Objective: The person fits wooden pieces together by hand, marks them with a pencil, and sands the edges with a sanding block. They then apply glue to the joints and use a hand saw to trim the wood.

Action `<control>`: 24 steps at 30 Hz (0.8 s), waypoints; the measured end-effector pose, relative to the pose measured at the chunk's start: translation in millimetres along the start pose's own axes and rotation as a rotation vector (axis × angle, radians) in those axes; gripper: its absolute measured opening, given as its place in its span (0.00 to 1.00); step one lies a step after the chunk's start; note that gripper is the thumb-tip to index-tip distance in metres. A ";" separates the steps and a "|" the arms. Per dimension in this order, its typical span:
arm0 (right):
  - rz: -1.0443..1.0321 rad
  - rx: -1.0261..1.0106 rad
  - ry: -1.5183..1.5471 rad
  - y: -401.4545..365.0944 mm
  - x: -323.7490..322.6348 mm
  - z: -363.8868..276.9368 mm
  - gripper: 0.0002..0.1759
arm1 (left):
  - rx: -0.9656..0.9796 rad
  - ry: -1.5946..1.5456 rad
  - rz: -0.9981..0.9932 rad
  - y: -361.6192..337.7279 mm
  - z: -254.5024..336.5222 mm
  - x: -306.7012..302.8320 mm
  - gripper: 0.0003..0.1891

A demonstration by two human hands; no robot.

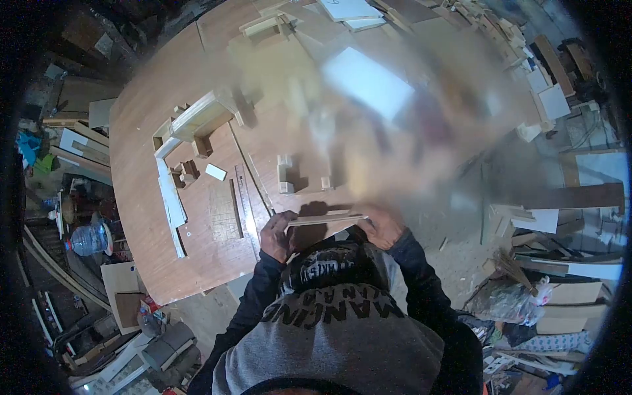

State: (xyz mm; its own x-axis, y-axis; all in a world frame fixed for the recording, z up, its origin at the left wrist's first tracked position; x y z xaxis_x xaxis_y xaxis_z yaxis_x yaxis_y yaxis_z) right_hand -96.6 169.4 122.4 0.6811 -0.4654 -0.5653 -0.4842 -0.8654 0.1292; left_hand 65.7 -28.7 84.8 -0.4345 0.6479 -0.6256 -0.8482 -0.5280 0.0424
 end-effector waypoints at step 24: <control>0.786 0.432 0.420 64.1 -152.9 289.0 0.17 | -0.052 0.063 -0.269 113.0 107.4 181.8 0.20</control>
State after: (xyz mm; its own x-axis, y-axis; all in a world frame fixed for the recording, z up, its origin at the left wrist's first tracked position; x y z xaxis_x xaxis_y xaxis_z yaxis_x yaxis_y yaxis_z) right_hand -390.6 238.7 -18.3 0.1795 -0.9786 -0.1003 -0.9837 -0.1792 -0.0116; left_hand -141.7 88.3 59.6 -0.1746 0.7340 -0.6564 -0.9133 -0.3699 -0.1707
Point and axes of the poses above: each hand's wrist, its own y-axis towards the middle knuckle, its own x-axis out of the palm, z = x × y, the point moved 3 cm from there along y, towards the middle knuckle, and after that the axes turned 7 degrees about -x, right-handed, at the moved point
